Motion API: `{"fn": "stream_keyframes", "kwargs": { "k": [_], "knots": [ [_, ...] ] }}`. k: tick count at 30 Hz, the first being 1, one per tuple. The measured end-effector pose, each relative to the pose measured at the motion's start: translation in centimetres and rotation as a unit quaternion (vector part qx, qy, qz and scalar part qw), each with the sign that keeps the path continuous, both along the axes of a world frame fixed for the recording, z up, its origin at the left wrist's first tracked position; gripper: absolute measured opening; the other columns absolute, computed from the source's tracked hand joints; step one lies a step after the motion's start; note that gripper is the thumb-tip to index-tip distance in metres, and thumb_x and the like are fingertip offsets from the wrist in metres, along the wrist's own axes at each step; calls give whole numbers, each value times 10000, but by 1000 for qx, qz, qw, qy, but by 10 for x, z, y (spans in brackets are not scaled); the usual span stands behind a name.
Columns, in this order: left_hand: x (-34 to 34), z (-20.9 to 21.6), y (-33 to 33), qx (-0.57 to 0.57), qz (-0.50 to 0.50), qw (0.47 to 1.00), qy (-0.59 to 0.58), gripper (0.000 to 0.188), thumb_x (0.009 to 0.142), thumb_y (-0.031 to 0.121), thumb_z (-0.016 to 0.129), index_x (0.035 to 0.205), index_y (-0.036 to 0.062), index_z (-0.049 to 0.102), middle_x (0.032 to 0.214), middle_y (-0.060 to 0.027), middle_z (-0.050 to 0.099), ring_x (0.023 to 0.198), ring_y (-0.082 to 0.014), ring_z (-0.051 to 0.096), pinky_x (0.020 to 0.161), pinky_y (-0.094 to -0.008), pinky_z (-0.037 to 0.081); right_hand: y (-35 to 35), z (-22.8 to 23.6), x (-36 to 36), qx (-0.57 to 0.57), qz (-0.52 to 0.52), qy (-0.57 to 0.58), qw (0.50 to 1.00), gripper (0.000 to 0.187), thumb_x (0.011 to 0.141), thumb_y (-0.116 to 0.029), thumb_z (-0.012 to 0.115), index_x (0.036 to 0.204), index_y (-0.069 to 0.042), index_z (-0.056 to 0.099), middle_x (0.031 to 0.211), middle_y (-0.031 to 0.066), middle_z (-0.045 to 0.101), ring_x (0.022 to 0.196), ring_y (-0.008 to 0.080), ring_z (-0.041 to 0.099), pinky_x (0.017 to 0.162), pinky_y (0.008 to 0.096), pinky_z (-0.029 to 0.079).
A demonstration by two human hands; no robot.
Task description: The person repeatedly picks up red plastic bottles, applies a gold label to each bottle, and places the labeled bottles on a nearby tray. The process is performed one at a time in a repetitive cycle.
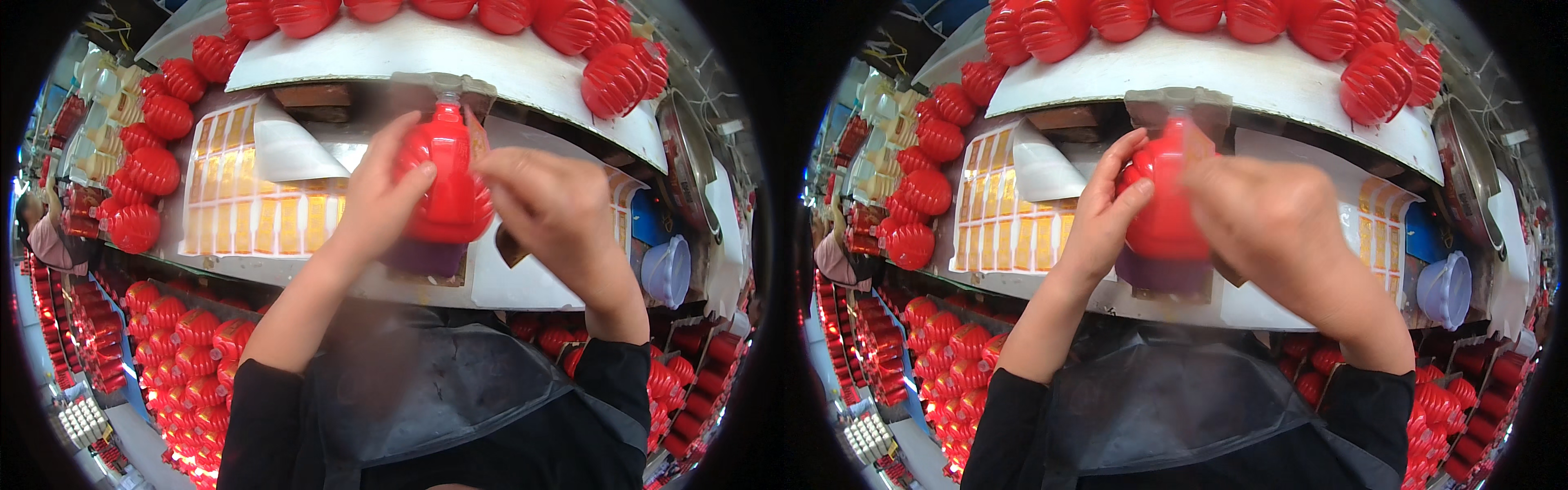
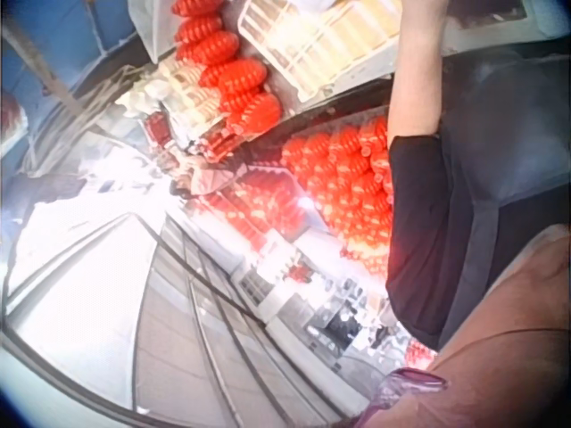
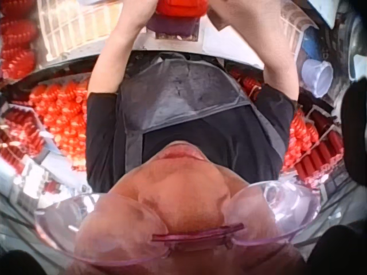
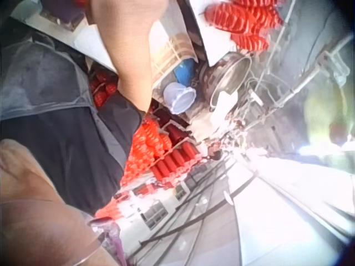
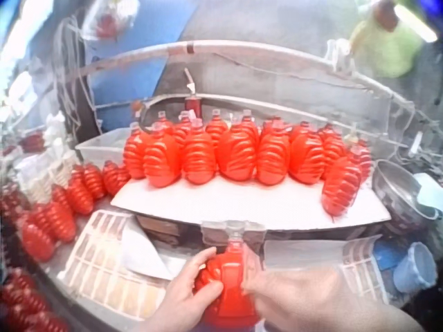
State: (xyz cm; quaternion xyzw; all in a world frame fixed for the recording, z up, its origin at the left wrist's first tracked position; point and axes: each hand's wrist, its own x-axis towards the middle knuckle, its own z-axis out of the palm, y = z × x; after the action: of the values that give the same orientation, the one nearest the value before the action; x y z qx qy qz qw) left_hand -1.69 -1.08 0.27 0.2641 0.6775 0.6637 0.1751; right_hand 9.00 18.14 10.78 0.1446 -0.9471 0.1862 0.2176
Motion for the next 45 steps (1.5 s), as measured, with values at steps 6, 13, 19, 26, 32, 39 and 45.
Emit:
{"fn": "stream_keyframes", "kwargs": {
  "k": [6, 13, 19, 26, 32, 39, 45],
  "knots": [
    [-16, 11, 15, -14, 22, 1000, 7, 582, 933, 355, 712, 1369, -9, 585, 1313, -202, 642, 1239, -340, 616, 1065, -417, 470, -28, -31, 10, 155, 17, 24, 987, 347, 744, -27, 794, 1083, -15, 723, 1056, 145, 762, 657, 188, 712, 567, 314, 545],
    [-21, 17, 23, -109, 47, 982, 145, 537, 879, 385, 752, 1245, 6, 647, 1182, -190, 687, 1132, -367, 643, 993, -449, 494, -32, -45, 24, 240, 17, 43, 970, 379, 753, -54, 776, 1125, 1, 728, 1127, 155, 759, 593, 133, 649, 530, 277, 505],
    [-15, 7, 19, -100, 60, 986, 120, 591, 878, 383, 751, 1317, 12, 614, 1244, -202, 668, 1178, -376, 623, 1030, -462, 476, -30, -35, 42, 192, 61, 17, 979, 385, 812, -95, 821, 1170, 6, 725, 1076, 143, 753, 592, 161, 639, 514, 276, 492],
    [10, -1, -6, -101, 31, 965, 239, 904, 814, 483, 816, 1475, -7, 443, 1468, -265, 497, 1334, -445, 506, 1119, -509, 419, 6, -40, 1, -157, -78, -114, 978, 416, 859, -193, 794, 1255, -89, 720, 886, 112, 640, 746, 287, 661, 663, 371, 535],
    [11, -7, -5, -110, 40, 962, 246, 979, 745, 458, 883, 1472, -15, 429, 1480, -273, 473, 1358, -457, 485, 1151, -516, 398, -1, -42, -17, -174, -74, -143, 971, 436, 827, -190, 797, 1253, -121, 736, 862, 124, 570, 771, 299, 628, 694, 397, 520],
    [12, -8, -5, -115, 42, 962, 244, 950, 734, 407, 887, 1463, -7, 440, 1483, -267, 471, 1373, -448, 471, 1155, -512, 398, 7, -42, -23, -183, -47, -165, 968, 545, 807, -131, 841, 1337, -108, 716, 856, 59, 505, 732, 165, 531, 657, 288, 460],
    [10, -4, -6, -62, 39, 981, 182, 846, 854, 397, 781, 1516, 6, 427, 1482, -260, 484, 1370, -446, 476, 1163, -501, 377, 15, -40, -22, -306, -45, -222, 925, 544, 868, -163, 803, 1396, -116, 683, 860, -24, 488, 738, 72, 470, 642, 238, 424]
  ]
}}
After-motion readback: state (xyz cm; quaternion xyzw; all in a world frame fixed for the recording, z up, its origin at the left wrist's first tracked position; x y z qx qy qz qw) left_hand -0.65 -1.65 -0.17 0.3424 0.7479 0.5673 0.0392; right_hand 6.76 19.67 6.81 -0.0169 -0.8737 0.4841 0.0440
